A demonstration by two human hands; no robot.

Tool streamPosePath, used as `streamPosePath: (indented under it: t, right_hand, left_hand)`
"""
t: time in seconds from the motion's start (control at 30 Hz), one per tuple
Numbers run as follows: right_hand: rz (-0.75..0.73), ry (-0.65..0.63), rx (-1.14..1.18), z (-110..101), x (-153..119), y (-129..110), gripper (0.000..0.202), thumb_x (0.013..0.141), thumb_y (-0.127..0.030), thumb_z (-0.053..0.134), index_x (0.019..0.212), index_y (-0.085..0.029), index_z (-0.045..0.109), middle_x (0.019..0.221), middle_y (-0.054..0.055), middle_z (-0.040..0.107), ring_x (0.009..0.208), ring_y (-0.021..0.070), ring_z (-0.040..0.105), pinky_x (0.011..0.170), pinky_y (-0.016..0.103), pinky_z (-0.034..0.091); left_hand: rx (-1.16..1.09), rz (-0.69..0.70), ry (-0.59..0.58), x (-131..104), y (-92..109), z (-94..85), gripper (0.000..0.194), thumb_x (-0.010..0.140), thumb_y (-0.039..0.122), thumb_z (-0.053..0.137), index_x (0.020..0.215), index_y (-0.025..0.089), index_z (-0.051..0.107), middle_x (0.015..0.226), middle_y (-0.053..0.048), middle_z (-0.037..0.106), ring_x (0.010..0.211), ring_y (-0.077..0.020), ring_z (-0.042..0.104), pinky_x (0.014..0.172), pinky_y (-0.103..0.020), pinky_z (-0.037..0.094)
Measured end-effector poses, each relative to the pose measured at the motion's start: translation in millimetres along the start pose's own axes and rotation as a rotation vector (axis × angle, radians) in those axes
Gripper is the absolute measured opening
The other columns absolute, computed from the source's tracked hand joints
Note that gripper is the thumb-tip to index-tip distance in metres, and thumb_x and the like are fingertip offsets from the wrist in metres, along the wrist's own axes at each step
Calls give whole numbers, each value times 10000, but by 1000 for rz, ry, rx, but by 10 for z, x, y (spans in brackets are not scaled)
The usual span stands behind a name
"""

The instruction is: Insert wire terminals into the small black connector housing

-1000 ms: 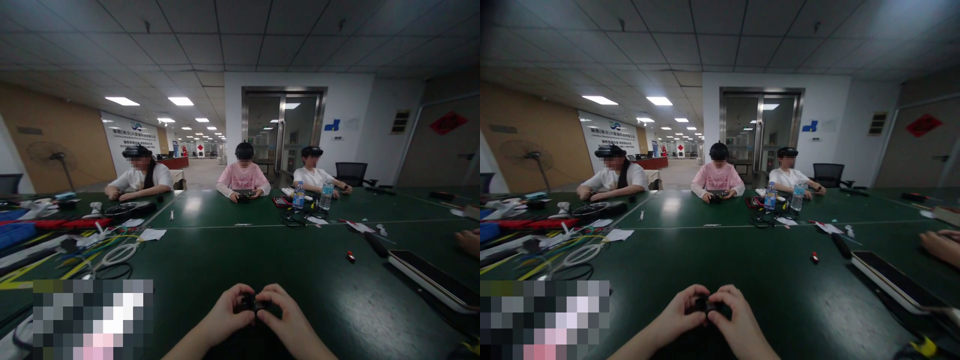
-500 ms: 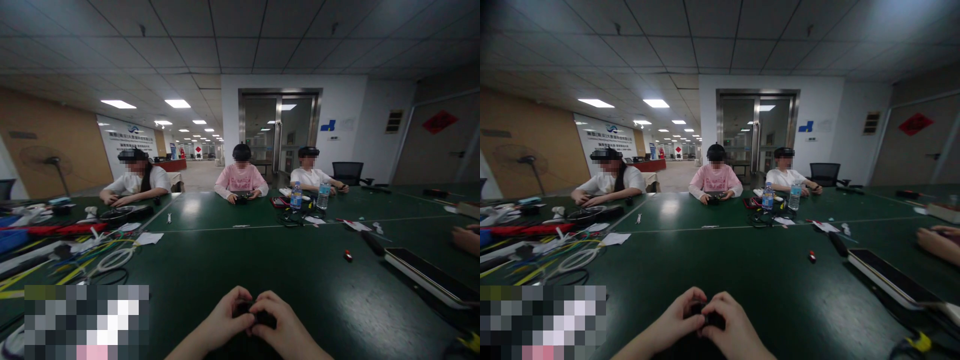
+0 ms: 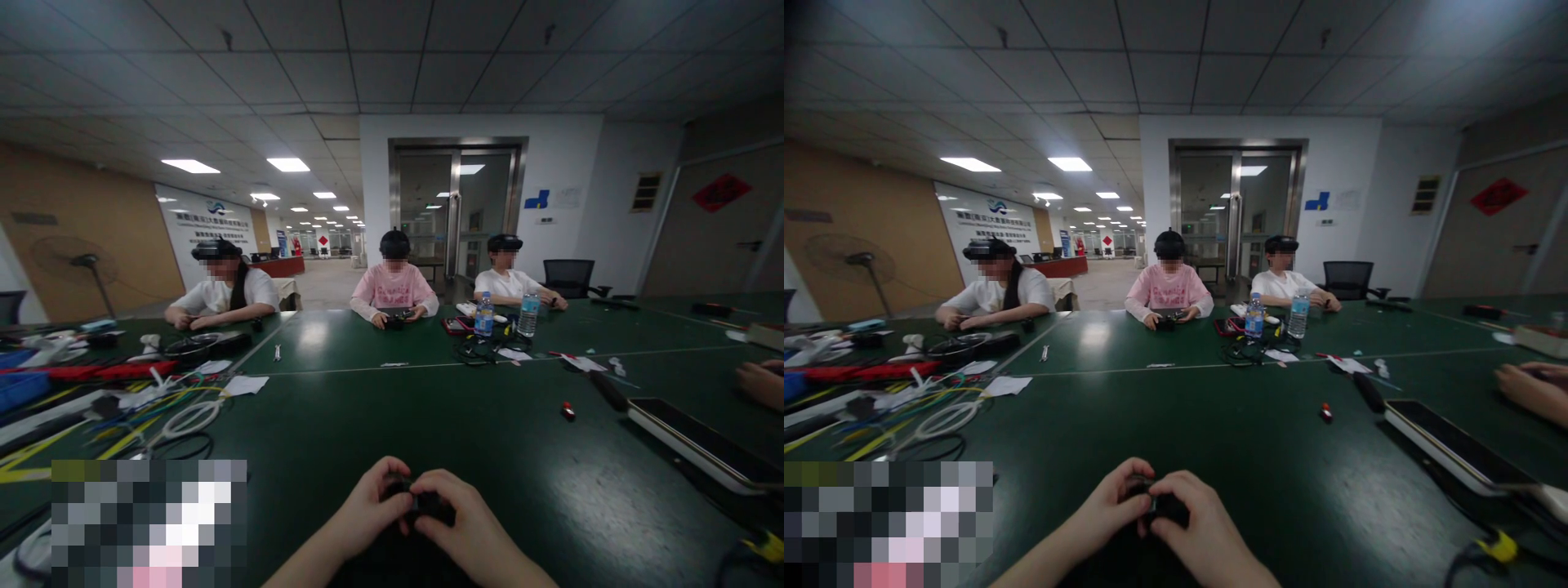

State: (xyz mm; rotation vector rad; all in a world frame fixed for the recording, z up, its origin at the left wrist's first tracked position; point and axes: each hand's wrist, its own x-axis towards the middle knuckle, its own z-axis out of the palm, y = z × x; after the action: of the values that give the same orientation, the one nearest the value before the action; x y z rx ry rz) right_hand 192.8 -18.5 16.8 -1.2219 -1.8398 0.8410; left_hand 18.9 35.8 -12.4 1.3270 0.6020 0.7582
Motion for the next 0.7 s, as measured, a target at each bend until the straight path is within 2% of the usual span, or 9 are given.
streamPosePath:
  t: [0.1, 0.2, 0.27, 0.4, 0.53, 0.7]
  right_hand:
    - [9, 10, -1, -13, 1, -24, 247, 719, -123, 622, 921, -259, 666, 993, 6, 660, 948, 195, 609, 849, 288, 462]
    - [18, 18, -12, -31, 5, -37, 232, 767, -179, 598, 972, -267, 659, 1003, 12, 670, 956, 204, 607, 855, 301, 458]
    - [10, 24, -17, -43, 7, -38, 215, 806, -210, 566, 991, -273, 656, 1012, 14, 668, 951, 201, 609, 843, 298, 461]
    - [-10, 25, -5, -51, 8, -17, 180, 842, -245, 534, 960, -269, 668, 986, 18, 667, 922, 195, 613, 801, 288, 469]
    - [8, 34, 24, -36, 14, 31, 176, 835, -250, 548, 957, -263, 674, 978, 14, 674, 906, 194, 617, 789, 288, 472]
    - [33, 20, 24, -32, 27, 35, 173, 827, -264, 557, 950, -258, 679, 955, 13, 680, 864, 194, 622, 765, 286, 475]
  left_hand:
    - [-4, 1, -5, 7, -5, -11, 491, 683, 470, 712, 976, 169, 458, 793, -2, 586, 542, -95, 560, 520, -232, 436]
    - [4, 5, -9, -1, -4, -43, 502, 721, 502, 664, 1036, 165, 467, 840, -21, 586, 591, -116, 578, 564, -264, 448]
    - [20, 10, -37, -16, -1, -62, 512, 721, 475, 677, 1075, 168, 470, 912, -39, 581, 672, -135, 593, 639, -291, 453]
    - [106, 16, -54, -47, 14, -63, 527, 661, 324, 760, 1092, 192, 487, 990, -35, 553, 857, -171, 558, 758, -308, 426]
    - [149, 28, -55, -57, 37, -44, 375, 724, 266, 701, 1037, 189, 509, 914, 0, 548, 819, -148, 539, 722, -276, 405]
    - [130, 14, -48, -52, 48, -42, 389, 695, 261, 726, 1011, 186, 512, 877, 13, 552, 766, -130, 532, 677, -250, 394]
